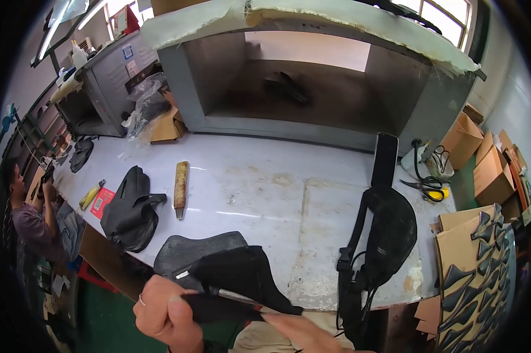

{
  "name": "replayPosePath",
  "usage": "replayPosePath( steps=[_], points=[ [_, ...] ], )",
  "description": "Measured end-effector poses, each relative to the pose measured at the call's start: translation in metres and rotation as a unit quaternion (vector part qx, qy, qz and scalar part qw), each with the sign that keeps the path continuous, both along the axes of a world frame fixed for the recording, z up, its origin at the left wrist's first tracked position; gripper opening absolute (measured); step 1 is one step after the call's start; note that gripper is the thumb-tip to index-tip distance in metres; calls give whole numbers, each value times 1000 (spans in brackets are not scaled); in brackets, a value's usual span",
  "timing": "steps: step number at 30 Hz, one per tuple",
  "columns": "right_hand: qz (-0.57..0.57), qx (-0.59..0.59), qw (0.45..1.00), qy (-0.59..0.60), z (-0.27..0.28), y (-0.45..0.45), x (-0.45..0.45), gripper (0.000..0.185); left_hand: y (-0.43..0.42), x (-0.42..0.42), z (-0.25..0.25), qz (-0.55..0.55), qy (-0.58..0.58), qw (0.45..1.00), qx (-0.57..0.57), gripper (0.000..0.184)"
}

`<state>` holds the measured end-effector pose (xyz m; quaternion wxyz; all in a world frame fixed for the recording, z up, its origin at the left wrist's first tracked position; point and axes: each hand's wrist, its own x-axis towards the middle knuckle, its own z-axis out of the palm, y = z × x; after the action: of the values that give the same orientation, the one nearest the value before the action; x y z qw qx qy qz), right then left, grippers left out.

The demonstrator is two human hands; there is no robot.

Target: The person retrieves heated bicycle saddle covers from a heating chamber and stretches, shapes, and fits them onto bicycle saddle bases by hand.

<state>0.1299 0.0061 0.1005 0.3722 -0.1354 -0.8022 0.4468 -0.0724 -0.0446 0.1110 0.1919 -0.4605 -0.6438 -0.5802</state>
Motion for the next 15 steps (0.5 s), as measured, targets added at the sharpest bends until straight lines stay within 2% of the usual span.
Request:
replayPosePath(
  steps=[3, 4, 5, 6, 7, 8, 9, 10, 12, 14, 15],
  points=[
    [-41, -15, 997, -68, 10, -8, -16, 57, -1, 20, -10, -183, -6, 982, 33, 43],
    [-44, -11, 996, -70, 7, -9, -13, 57, -4, 31, 5, -314, -86, 945, -36, 16],
    [-68, -61, 995, -49, 0, -13, -10, 58, 2, 40, -2, -354, -115, 927, -33, 18],
    [-92, -113, 989, -29, -6, -14, -7, 59, 0, 44, -14, -351, -128, 926, -56, 17],
    [-89, 0, 992, -85, -7, -3, -4, 58, 2, 42, -14, -326, -71, 940, -72, 16],
    [-89, 2, 992, -89, -5, 0, -1, 58, 4, 39, -13, -300, -13, 950, -88, 16],
    [-83, -55, 988, -121, -4, 0, 2, 58, 5, 38, -11, -301, -16, 949, -87, 16],
    [-75, -110, 979, -152, -2, 2, 4, 57, 5, 38, -9, -292, -58, 946, -126, 15],
    [-45, -82, 987, -130, 2, 11, 3, 58, 2, 38, -8, -276, -101, 942, -160, 14],
    [-58, -77, 995, -26, -1, 12, -3, 57, -2, 35, -9, -343, -253, 874, -233, 11],
    [-55, -76, 995, -27, -1, 12, 0, 57, -2, 34, -14, -341, -253, 875, -231, 11]
  ],
)
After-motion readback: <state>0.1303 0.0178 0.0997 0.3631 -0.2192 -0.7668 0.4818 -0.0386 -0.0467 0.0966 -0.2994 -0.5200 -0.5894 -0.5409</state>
